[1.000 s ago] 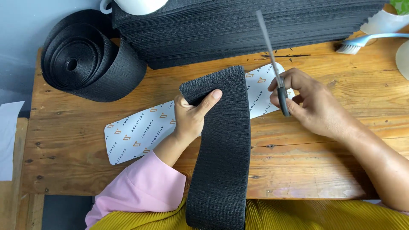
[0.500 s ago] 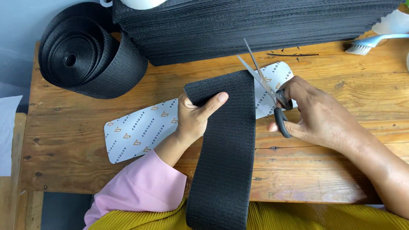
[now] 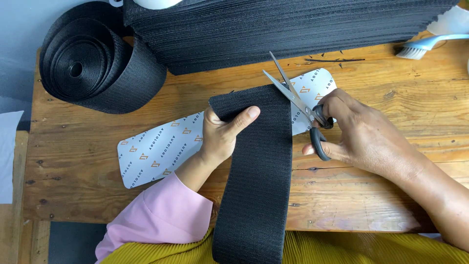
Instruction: Cutting a black strap with scissors using a template
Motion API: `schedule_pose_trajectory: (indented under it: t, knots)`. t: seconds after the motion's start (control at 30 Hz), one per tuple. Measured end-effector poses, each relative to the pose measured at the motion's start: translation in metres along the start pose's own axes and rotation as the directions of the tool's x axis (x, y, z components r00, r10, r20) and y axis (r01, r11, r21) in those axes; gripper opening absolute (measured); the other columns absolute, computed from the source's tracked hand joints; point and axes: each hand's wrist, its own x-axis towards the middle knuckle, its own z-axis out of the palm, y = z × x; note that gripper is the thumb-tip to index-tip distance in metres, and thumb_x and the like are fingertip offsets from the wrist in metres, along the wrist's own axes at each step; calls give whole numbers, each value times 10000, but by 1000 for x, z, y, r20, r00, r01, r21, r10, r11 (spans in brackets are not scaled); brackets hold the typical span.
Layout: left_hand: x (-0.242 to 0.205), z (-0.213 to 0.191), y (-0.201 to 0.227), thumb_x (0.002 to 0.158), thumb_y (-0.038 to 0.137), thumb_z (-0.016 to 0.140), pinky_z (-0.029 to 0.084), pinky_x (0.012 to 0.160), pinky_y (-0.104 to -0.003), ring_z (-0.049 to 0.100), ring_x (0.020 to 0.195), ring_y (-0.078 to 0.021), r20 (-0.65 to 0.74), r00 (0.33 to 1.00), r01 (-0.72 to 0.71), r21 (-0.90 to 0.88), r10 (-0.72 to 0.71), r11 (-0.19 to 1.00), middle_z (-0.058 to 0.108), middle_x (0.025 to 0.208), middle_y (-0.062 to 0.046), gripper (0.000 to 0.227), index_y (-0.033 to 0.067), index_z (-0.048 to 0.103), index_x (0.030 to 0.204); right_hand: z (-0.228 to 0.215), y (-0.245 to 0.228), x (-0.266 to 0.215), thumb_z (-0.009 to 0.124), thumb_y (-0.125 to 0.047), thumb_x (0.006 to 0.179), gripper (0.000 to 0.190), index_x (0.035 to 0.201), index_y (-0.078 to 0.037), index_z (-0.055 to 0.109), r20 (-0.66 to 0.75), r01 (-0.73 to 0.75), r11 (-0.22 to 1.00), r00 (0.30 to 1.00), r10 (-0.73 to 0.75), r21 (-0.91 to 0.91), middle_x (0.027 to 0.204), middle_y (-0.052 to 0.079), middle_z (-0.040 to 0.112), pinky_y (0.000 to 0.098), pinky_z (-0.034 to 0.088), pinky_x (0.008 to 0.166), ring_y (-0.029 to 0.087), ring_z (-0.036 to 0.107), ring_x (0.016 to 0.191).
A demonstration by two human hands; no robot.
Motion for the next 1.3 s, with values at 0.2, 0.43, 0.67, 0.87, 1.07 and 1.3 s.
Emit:
schedule_pose_trajectory:
  t: [0.2,0.43,0.67,0.87,1.07,1.3]
  knots:
    - [0,1,1,935,170,764,577,992,-296,718,1026,-144,32,999,6,-39,-5,999,757,1062,5,82,129,742,1002,1,-2,-1,871,-501,728,598,950,-89,499,-33,4,1000,999,-5,-26,972,75,597,454,468,682,300,624,861]
    - [-2,1,-3,938,157,763,578,1009,-293,722,1045,-142,30,1000,7,-54,-5,999,760,1088,0,89,134,748,1022,2,0,-2,854,-520,737,604,962,-86,499,-7,-14,1000,1000,14,-19,1012,76,593,459,477,710,303,631,895]
    - [-2,2,-3,945,141,758,580,999,-289,720,1041,-142,39,999,3,-75,0,997,757,1090,-3,97,129,745,1040,2,0,-2,843,-528,739,606,985,-88,506,8,-34,999,999,35,-20,1039,78,594,465,485,715,312,636,895]
    - [-2,1,-4,940,153,763,575,1004,-292,715,1036,-137,35,999,-4,-58,6,998,753,1081,8,103,134,732,1036,3,2,-2,852,-510,747,613,975,-71,490,-24,24,1000,999,-25,-19,1004,96,581,449,470,720,309,616,887]
    - [-2,1,0,946,150,751,573,948,-275,709,984,-131,49,999,11,-56,-8,998,746,1025,17,58,131,725,995,0,-3,-3,854,-510,739,600,972,-85,500,-12,-24,1000,1000,24,-11,1023,77,585,457,483,701,305,622,857]
    - [0,0,-1,949,153,743,557,901,-280,685,923,-114,52,999,-1,-18,2,1000,731,971,36,37,127,717,947,-1,-5,-2,858,-519,735,610,974,-82,507,-20,-32,999,999,31,-30,1042,85,595,481,479,696,322,631,878]
